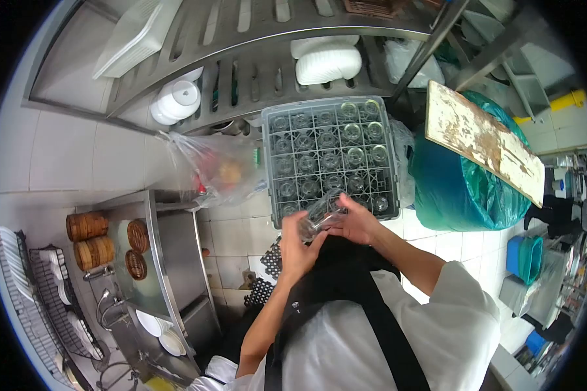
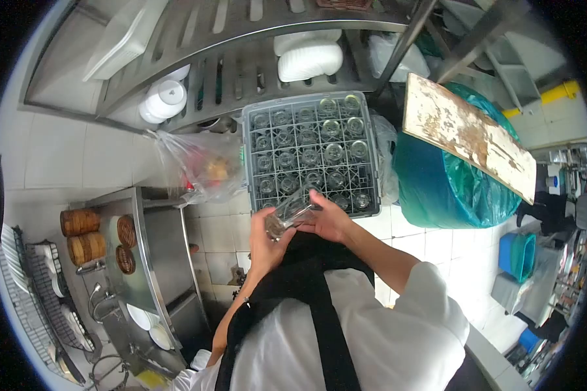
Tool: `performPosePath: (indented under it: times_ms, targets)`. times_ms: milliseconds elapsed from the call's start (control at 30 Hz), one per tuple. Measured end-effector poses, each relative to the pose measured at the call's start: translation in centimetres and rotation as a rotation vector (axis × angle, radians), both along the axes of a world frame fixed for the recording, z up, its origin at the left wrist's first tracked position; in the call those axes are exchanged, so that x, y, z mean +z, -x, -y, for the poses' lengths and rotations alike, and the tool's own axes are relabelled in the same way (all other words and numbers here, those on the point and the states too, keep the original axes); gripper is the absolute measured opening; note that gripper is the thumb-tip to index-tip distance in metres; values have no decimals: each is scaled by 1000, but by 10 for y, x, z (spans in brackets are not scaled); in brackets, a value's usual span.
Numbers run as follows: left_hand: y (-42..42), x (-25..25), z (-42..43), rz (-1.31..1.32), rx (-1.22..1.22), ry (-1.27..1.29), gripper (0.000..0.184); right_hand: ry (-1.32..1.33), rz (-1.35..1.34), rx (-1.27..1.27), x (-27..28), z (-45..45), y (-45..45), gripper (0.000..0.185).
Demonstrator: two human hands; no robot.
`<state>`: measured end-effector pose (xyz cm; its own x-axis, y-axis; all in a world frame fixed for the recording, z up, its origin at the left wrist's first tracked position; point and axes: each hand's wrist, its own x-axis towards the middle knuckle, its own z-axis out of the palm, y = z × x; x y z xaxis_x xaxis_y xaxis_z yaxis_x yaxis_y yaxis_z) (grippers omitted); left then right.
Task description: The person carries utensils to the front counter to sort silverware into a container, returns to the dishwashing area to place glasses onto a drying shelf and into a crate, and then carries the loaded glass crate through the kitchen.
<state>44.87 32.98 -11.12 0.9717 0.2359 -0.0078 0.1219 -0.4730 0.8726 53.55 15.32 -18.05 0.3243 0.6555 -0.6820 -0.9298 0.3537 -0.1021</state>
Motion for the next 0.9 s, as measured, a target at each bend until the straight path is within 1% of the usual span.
performPosePath:
  times_ms: [33,67,167,200,300,333,367,433,467,567,600,633,667,767,833,867,900]
  targets:
    - [-9,5,6,61,-73,-143,56,78,-109,-129,10,2,1,63]
    - [-15,4,11,54,-134,-122,59,78,-166,-163,17,5,3,69]
    - [-34,9,27,140,-400,-194,58,-146,-58,-242,16,13,8,69]
    - [-36,12,31,78,-514,-211,66,-152,9,-256,19,21,6,65]
    - [-41,21,38,14,-681,-99,74,243,122,-273,2,55,-8,68]
    - [-37,14,39,-43,-720,-110,80,353,138,-215,-9,69,-16,71]
    - [-34,9,38,-57,-710,-111,80,459,156,-158,-23,84,-26,75]
    - [-26,-2,35,-89,-687,-110,78,665,233,-11,-68,114,-48,88]
    - [-22,-10,31,-118,-671,-90,77,863,227,11,-71,116,-52,101]
    - [-11,-34,3,-204,-570,-21,72,962,406,321,-93,134,-75,111]
    - [-5,-41,-9,-236,-512,4,71,946,372,443,-86,135,-85,117]
    - [1,-48,-22,-267,-456,28,69,1040,467,555,-101,140,-96,118]
    - [11,-58,-35,-234,-368,-23,65,1131,564,665,-130,149,-108,118]
    - [59,-107,-81,-356,-48,31,63,1314,885,1139,-122,133,-124,119]
    - [102,-136,-109,-481,206,151,60,1427,884,1583,-112,110,-132,116]
    - [127,-152,-120,-522,282,156,58,1398,817,1607,-71,88,-134,110]
    - [151,-168,-131,-557,359,159,57,1383,828,1643,-72,83,-140,111]
